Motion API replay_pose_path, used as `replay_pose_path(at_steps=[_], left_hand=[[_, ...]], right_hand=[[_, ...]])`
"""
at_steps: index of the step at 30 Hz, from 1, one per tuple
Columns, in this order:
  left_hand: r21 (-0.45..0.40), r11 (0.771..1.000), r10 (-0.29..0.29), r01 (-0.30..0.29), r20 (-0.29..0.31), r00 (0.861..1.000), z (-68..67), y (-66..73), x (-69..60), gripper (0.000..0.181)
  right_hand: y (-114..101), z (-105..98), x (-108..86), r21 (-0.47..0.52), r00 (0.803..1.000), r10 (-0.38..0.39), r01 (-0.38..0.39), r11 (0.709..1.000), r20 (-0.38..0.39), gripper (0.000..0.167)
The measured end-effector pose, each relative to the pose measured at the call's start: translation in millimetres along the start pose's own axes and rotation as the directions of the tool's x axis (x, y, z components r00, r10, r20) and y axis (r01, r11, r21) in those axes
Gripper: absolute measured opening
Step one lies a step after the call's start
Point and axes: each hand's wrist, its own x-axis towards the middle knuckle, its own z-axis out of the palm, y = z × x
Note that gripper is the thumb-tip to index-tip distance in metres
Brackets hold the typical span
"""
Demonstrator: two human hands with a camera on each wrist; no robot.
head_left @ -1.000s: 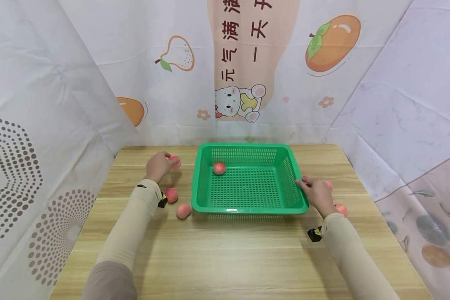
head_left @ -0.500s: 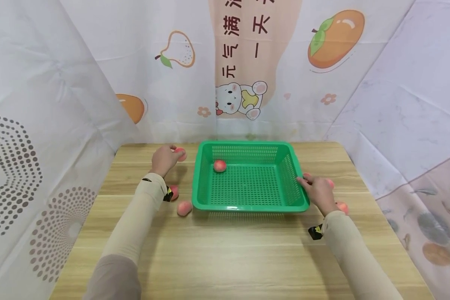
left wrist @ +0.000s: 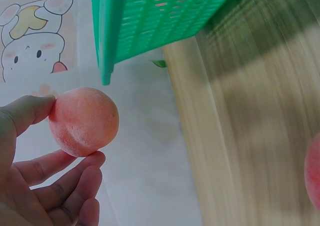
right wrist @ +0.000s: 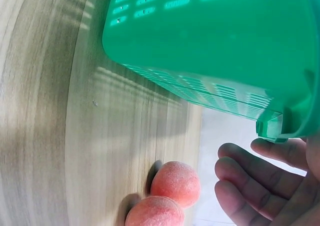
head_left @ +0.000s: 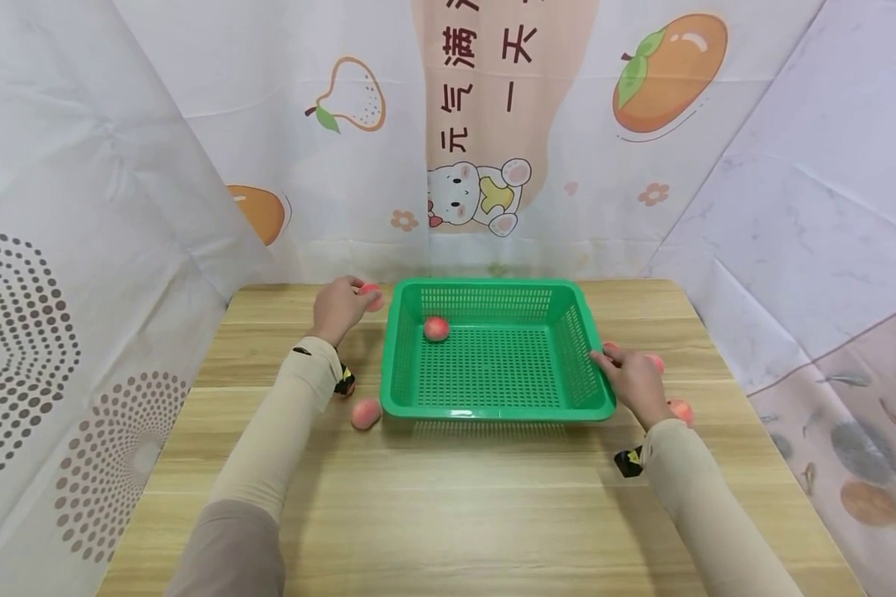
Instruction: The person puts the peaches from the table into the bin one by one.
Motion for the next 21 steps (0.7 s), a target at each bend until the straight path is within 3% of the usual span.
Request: replay_pose_path(at_steps=[7, 21], left_hand=[[-0.008, 0.999, 0.035, -0.035, -0.001, 0.999, 1.0, 15.5, 1.6, 0.05], [-0.062, 0.996, 0.069, -0.068, 0.01, 0.998, 11.2, 41.2, 1.4, 0.047]], right_hand=[[1, -1, -0.4, -0.012, 0.999, -0.03, 0.03, 0.999, -0.035, 0.052], [-1, -2, 1.3, 0.006, 1.0, -0.004, 0.004, 1.0, -0.005, 0.054]])
